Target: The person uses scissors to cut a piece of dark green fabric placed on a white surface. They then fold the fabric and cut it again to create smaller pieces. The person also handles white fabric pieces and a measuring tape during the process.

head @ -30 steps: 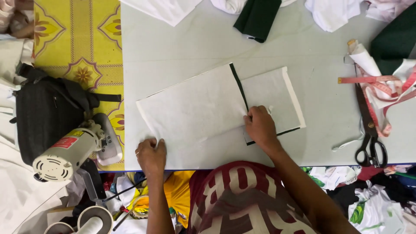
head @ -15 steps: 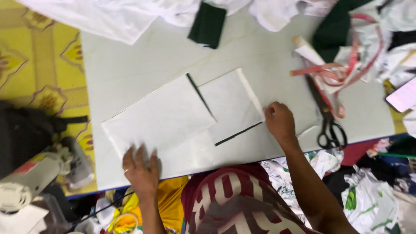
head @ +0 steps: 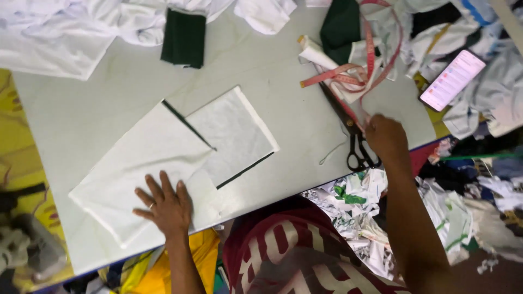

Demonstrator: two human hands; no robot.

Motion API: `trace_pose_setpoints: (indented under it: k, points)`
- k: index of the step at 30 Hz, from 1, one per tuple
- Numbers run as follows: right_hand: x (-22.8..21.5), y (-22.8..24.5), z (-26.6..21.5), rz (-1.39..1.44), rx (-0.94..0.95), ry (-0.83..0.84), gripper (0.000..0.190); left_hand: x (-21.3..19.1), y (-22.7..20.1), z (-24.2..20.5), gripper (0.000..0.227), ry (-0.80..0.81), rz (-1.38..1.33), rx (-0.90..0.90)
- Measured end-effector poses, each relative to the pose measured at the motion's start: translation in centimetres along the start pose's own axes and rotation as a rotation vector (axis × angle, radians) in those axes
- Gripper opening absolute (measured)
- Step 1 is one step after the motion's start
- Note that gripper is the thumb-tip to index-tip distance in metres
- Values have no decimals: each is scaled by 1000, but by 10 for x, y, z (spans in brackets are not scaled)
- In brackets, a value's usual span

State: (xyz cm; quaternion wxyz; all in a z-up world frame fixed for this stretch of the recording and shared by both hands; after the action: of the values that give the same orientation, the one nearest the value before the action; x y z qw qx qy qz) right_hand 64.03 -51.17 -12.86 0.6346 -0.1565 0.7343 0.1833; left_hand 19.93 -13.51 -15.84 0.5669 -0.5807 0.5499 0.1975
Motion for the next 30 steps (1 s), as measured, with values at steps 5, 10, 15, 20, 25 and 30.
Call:
trace_pose_setpoints:
  k: [5,10,15,20,25,30]
  points:
    - [28,18,-52,-19,-96,175,35,11,21,-11,64,-180,56,-19]
    - [9,32,-61,68,-37,225,36,20,55,-37,57,-455,151,105]
    - [17,10,-39,-101,-152,210,32,13,66,-40,59,-255,224,44]
    - [-20,38,30,-14,-443,-180,14,6,47,-52,65,-257,52,116]
    - [-7,79,120,-133,-730,-351,45,5,42,-65,55,-417,123,199]
    - [-5,104,165,-567,-481,-102,23,-9,58,-74,38,-613,82,286]
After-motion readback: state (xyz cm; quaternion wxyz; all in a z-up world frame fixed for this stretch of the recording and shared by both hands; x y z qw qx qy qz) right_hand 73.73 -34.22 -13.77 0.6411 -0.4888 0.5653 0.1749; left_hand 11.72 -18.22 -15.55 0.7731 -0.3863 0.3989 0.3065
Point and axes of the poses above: each hand's wrist, its own z-axis towards the middle knuckle, its own x-axis out of the palm, y = z × x, the point moved 3 cm from there along z, towards the middle knuckle, and after that the axes turned 5 degrees about -z, right-handed, at the moved point
